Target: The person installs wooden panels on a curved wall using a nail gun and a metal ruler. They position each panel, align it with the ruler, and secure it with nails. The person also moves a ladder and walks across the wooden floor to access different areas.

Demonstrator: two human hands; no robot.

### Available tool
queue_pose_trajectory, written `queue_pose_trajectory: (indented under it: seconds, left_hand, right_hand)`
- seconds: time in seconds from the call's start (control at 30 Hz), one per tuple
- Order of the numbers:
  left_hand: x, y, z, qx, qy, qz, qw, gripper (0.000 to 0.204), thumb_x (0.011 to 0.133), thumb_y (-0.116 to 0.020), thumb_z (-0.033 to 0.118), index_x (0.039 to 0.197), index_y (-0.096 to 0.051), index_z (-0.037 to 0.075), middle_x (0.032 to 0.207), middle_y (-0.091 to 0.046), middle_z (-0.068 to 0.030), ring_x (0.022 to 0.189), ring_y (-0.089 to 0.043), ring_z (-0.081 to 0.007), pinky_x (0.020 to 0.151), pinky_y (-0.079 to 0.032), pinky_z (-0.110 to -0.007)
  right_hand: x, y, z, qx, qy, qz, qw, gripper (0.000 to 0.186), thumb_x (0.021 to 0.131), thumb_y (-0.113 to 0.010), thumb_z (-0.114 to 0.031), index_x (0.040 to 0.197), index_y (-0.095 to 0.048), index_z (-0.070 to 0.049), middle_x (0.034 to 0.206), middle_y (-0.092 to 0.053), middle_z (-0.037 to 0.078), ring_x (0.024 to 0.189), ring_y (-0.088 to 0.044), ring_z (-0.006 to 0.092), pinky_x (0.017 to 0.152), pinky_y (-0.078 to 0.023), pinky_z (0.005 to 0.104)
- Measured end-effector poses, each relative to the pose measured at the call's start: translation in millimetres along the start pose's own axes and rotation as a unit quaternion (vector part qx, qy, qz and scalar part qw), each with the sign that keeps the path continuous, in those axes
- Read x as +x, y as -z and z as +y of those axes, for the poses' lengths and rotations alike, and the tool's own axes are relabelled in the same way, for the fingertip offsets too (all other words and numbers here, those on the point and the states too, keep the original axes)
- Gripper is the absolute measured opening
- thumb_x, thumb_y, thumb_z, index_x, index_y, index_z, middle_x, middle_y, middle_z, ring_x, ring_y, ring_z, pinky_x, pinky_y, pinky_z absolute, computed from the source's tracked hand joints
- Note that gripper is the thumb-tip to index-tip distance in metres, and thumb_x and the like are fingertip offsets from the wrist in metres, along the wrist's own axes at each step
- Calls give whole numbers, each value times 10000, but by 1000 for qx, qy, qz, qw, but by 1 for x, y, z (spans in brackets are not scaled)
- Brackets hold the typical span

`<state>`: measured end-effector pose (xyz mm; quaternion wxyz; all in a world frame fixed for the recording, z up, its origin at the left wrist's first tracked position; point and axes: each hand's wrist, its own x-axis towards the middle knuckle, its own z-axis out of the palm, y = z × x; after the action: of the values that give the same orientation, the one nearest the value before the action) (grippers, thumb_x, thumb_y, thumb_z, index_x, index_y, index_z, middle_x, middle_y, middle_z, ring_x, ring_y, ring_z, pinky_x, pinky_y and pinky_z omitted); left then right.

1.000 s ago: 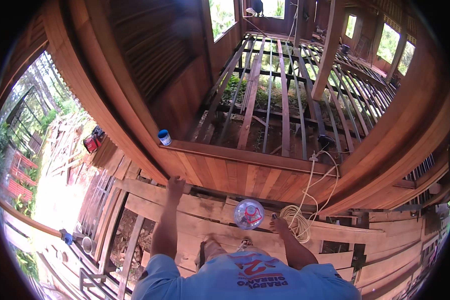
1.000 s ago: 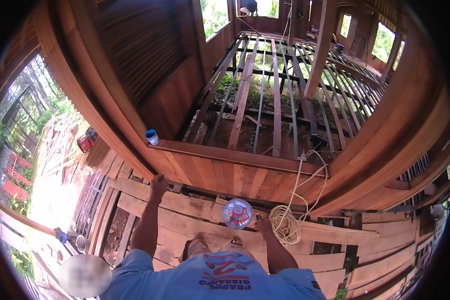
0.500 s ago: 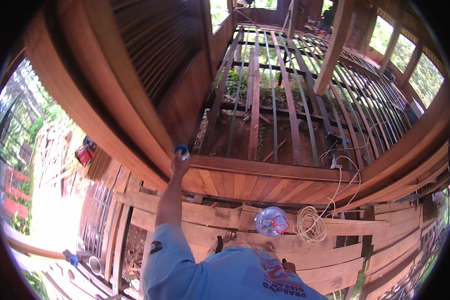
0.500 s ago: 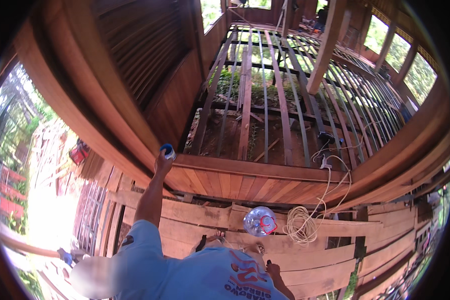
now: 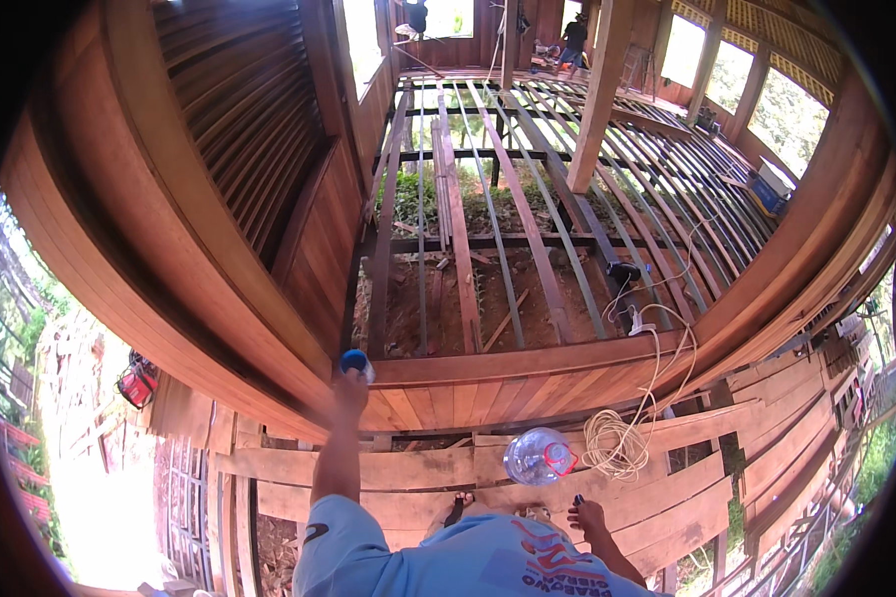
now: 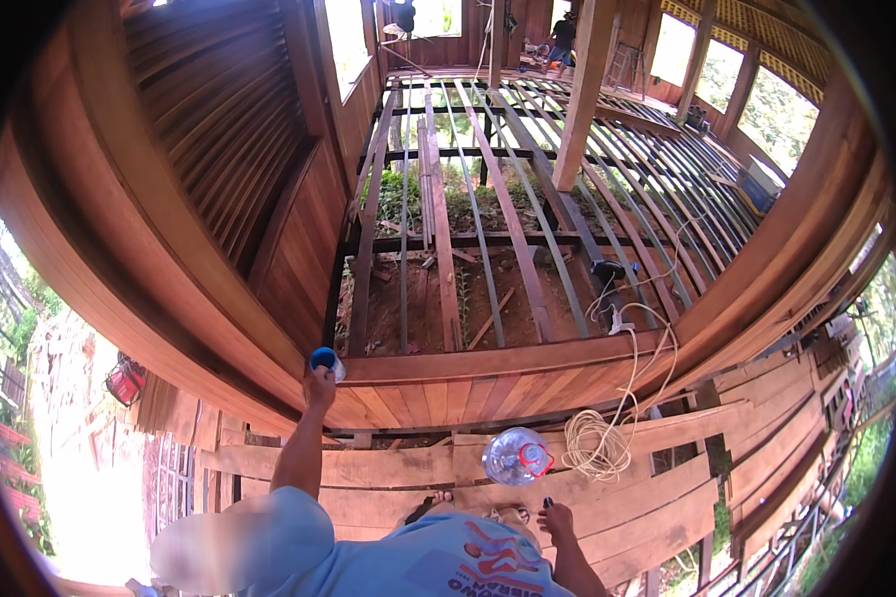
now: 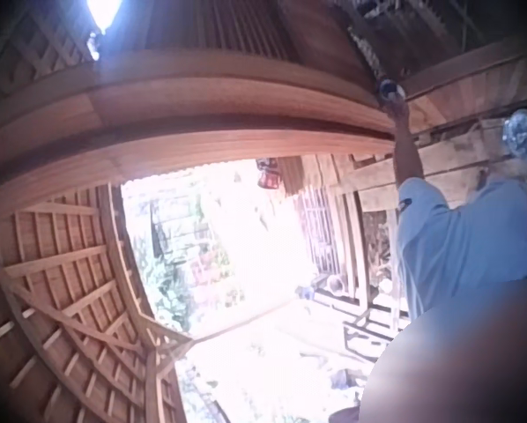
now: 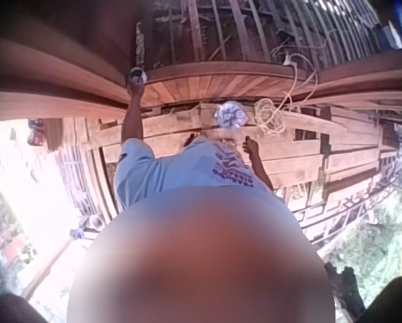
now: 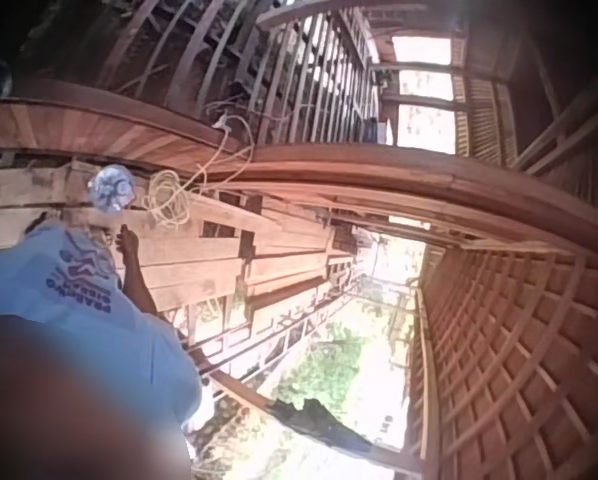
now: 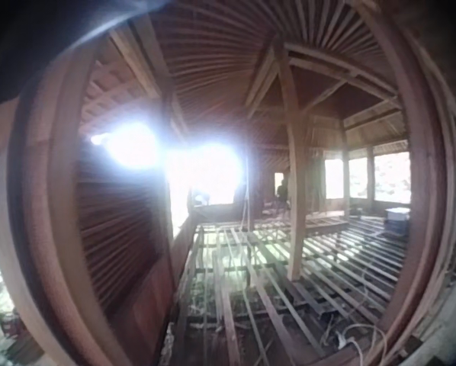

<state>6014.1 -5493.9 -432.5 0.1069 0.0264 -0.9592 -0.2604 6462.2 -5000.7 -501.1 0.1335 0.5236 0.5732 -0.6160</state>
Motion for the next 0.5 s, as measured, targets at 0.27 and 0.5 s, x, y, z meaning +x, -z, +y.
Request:
queue_pose_trajectory:
  seconds: [0.27,0.5]
  left_hand:
    - [-126,-6,125,-88,-196,-233,948,214,925,-613,317,996,-642,117,861,-694,-208,834,-685,-426,705,-524,-538]
    - [-226,-12,218,-185,-325,-369,851,230,944,-623,308,971,-607,80,854,-685,-217,826,-664,-441,693,-494,-538]
  right_hand:
    - [-20,-109,-103,85,84,-147,982,435,992,-565,-468,1260,-581,-126,1061,-659,49,911,-652,174,740,-546,381]
    - [-43,-132,-120,199,103,-223,949,445,1016,-475,-456,1370,-497,-188,1247,-588,69,1112,-606,211,887,-541,516]
